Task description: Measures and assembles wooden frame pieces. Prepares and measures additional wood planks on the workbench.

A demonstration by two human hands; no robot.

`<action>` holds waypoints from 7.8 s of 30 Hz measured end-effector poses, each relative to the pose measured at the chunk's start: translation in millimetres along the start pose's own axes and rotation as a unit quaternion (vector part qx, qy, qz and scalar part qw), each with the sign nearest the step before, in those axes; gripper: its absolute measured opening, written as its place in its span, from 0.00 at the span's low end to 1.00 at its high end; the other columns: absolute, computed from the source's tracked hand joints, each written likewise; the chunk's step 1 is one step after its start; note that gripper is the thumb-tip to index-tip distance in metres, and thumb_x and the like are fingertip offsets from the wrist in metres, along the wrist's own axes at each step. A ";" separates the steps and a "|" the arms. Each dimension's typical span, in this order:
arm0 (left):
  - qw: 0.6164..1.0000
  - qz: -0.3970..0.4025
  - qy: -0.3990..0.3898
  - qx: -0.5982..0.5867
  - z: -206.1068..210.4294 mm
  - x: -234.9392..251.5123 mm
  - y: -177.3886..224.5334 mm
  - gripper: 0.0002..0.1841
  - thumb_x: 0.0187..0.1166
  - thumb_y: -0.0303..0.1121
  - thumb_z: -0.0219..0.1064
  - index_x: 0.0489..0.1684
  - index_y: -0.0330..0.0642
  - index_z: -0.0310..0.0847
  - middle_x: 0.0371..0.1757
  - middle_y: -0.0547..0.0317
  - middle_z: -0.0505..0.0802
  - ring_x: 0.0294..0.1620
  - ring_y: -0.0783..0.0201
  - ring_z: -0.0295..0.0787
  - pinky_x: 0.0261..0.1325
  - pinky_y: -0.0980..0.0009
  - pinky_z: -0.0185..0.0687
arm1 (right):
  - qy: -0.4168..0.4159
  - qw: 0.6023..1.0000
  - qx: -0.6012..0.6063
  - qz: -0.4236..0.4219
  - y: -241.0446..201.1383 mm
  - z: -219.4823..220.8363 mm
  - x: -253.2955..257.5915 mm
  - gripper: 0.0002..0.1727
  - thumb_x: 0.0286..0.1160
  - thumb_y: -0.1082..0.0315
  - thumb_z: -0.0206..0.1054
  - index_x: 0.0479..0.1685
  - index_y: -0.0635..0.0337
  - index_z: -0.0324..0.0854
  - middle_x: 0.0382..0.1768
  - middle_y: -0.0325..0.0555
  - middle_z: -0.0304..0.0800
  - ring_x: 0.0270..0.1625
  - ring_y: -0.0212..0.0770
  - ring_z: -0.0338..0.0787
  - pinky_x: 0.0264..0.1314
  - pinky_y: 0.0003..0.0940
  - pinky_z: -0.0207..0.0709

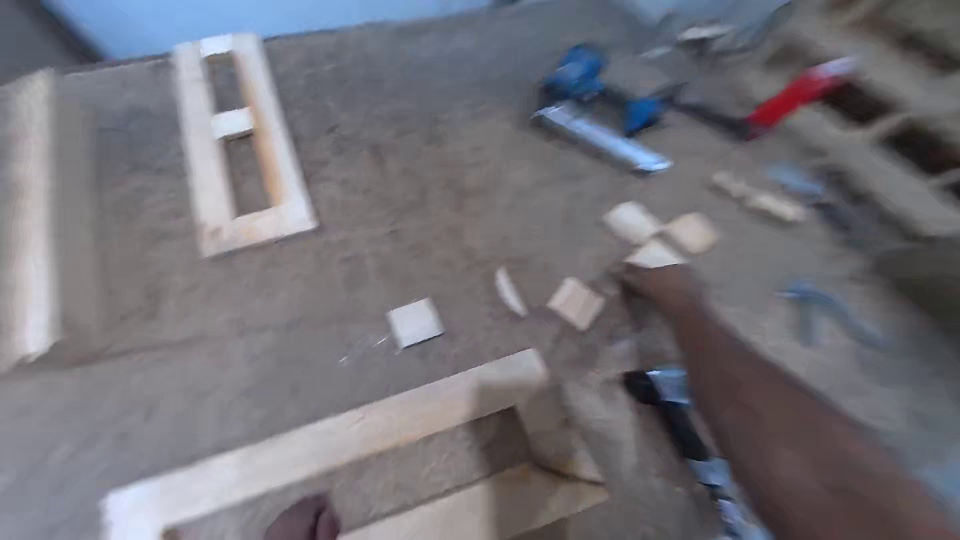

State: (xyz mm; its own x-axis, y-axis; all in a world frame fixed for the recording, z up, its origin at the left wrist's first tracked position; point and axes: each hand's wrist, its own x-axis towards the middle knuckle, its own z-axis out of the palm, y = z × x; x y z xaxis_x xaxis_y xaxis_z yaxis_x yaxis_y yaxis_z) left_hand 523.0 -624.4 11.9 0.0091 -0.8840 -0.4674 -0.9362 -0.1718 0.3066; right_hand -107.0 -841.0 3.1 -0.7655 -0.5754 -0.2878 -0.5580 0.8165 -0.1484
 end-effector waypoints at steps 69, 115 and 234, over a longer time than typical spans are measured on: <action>0.973 0.122 0.188 -0.055 40.1 5.7 -51.2 0.23 0.82 0.55 0.62 0.62 0.53 0.93 0.42 0.58 0.98 0.44 0.57 0.96 0.49 0.54 0.92 | 0.076 0.992 -0.055 -0.084 117.9 59.9 -199.5 0.53 0.70 0.38 0.72 0.89 0.67 0.58 0.75 0.85 0.69 0.75 0.84 0.73 0.72 0.80 0.69; 0.967 0.100 0.230 0.038 28.4 27.0 -47.6 0.24 0.86 0.46 0.48 0.74 0.58 0.83 0.80 0.49 0.83 0.83 0.34 0.72 0.78 0.36 0.65 | -0.561 0.695 -0.335 -0.299 -217.2 62.3 -464.2 0.27 0.73 0.50 0.70 0.68 0.53 0.74 0.42 0.56 0.92 0.47 0.62 0.94 0.44 0.63 0.83; 0.962 0.242 0.112 0.062 34.5 -53.9 -68.8 0.51 0.56 0.71 0.77 0.81 0.49 0.77 0.79 0.49 0.84 0.82 0.42 0.76 0.82 0.32 0.64 | -0.468 0.827 -0.133 -0.283 -24.4 -17.6 -447.2 0.36 0.70 0.44 0.75 0.76 0.55 0.79 0.51 0.64 0.94 0.57 0.66 0.92 0.60 0.69 0.81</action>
State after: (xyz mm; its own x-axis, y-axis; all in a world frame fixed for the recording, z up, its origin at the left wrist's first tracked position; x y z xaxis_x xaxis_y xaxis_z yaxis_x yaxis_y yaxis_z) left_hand 574.8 -549.9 -12.7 -0.3761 -0.9211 -0.1011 -0.8844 0.3243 0.3356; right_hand 243.3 -604.4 152.0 0.1560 -0.4714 -0.8680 -0.8875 0.3188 -0.3327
